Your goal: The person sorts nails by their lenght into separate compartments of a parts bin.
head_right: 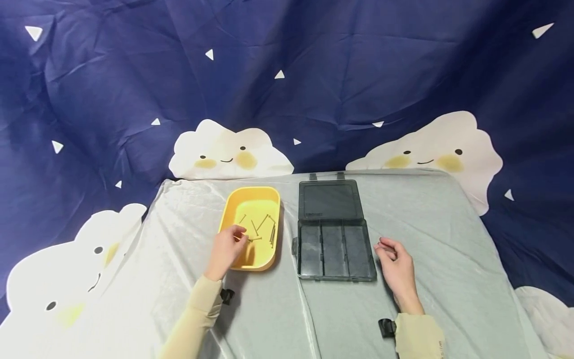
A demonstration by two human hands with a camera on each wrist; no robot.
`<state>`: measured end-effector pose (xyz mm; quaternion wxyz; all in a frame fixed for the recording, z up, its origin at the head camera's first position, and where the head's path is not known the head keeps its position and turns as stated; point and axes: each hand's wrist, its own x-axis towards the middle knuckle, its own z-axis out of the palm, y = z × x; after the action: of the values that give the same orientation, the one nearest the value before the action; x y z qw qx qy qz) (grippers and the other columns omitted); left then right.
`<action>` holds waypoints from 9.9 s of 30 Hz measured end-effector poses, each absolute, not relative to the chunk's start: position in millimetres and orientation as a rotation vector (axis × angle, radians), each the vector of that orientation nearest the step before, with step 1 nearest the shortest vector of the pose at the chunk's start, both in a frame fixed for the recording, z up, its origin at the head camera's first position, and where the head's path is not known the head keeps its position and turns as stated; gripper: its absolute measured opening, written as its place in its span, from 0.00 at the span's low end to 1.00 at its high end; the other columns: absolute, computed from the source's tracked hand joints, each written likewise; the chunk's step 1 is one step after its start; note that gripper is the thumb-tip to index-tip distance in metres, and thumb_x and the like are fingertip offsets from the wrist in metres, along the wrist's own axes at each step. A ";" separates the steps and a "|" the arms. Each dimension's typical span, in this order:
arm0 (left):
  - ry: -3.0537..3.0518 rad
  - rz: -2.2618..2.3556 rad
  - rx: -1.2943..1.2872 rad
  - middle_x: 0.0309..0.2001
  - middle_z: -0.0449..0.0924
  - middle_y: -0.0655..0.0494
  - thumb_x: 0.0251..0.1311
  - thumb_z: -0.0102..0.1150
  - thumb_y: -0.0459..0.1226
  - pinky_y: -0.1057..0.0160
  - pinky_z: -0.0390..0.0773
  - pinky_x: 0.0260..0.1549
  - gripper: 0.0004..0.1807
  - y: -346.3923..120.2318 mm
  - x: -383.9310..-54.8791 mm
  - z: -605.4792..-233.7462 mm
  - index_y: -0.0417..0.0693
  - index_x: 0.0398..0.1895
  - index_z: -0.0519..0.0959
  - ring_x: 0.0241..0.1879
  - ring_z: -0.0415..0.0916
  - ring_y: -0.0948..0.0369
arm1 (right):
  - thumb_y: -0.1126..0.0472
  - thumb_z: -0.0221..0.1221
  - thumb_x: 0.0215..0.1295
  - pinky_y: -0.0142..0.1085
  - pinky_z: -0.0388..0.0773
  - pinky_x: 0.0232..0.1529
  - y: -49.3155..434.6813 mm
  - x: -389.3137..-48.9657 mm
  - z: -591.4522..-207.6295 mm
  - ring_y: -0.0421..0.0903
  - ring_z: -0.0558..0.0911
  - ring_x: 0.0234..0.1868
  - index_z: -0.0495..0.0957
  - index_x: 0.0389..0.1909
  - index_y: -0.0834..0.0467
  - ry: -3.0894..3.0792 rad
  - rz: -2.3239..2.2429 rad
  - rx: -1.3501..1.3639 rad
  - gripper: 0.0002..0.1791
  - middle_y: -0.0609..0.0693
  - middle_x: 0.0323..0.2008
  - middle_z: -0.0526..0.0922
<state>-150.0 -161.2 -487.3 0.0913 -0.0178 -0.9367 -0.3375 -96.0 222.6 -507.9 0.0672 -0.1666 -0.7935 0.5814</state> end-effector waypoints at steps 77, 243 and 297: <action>-3.356 -1.088 0.142 0.29 0.86 0.46 0.50 0.68 0.33 0.68 0.76 0.27 0.05 -141.1 -242.5 -470.8 0.39 0.29 0.86 0.28 0.77 0.59 | 0.52 0.59 0.67 0.27 0.79 0.35 243.0 -126.2 -509.9 0.31 0.76 0.33 0.63 0.66 0.69 -2.698 2.156 -0.492 0.34 0.34 0.33 0.77; -3.192 -1.789 -0.277 0.17 0.74 0.59 0.52 0.61 0.25 0.74 0.75 0.20 0.09 -37.2 -221.2 -463.1 0.29 0.38 0.81 0.17 0.72 0.68 | 0.54 0.65 0.62 0.27 0.82 0.38 258.4 -128.7 -517.0 0.29 0.81 0.36 0.73 0.57 0.62 -2.482 2.509 -0.538 0.26 0.32 0.34 0.80; -2.863 -2.217 0.093 0.30 0.80 0.52 0.63 0.54 0.28 0.62 0.83 0.39 0.10 -133.6 -227.8 -430.4 0.26 0.43 0.77 0.25 0.78 0.65 | 0.52 0.64 0.62 0.27 0.81 0.39 257.0 -127.3 -516.2 0.27 0.79 0.37 0.74 0.54 0.56 -2.551 2.447 -0.523 0.22 0.30 0.36 0.78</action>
<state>-227.8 -133.6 -430.4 -0.2380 0.0249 -0.7677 -0.5945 -127.3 257.0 -516.2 -0.2140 -0.1431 -0.6973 0.6689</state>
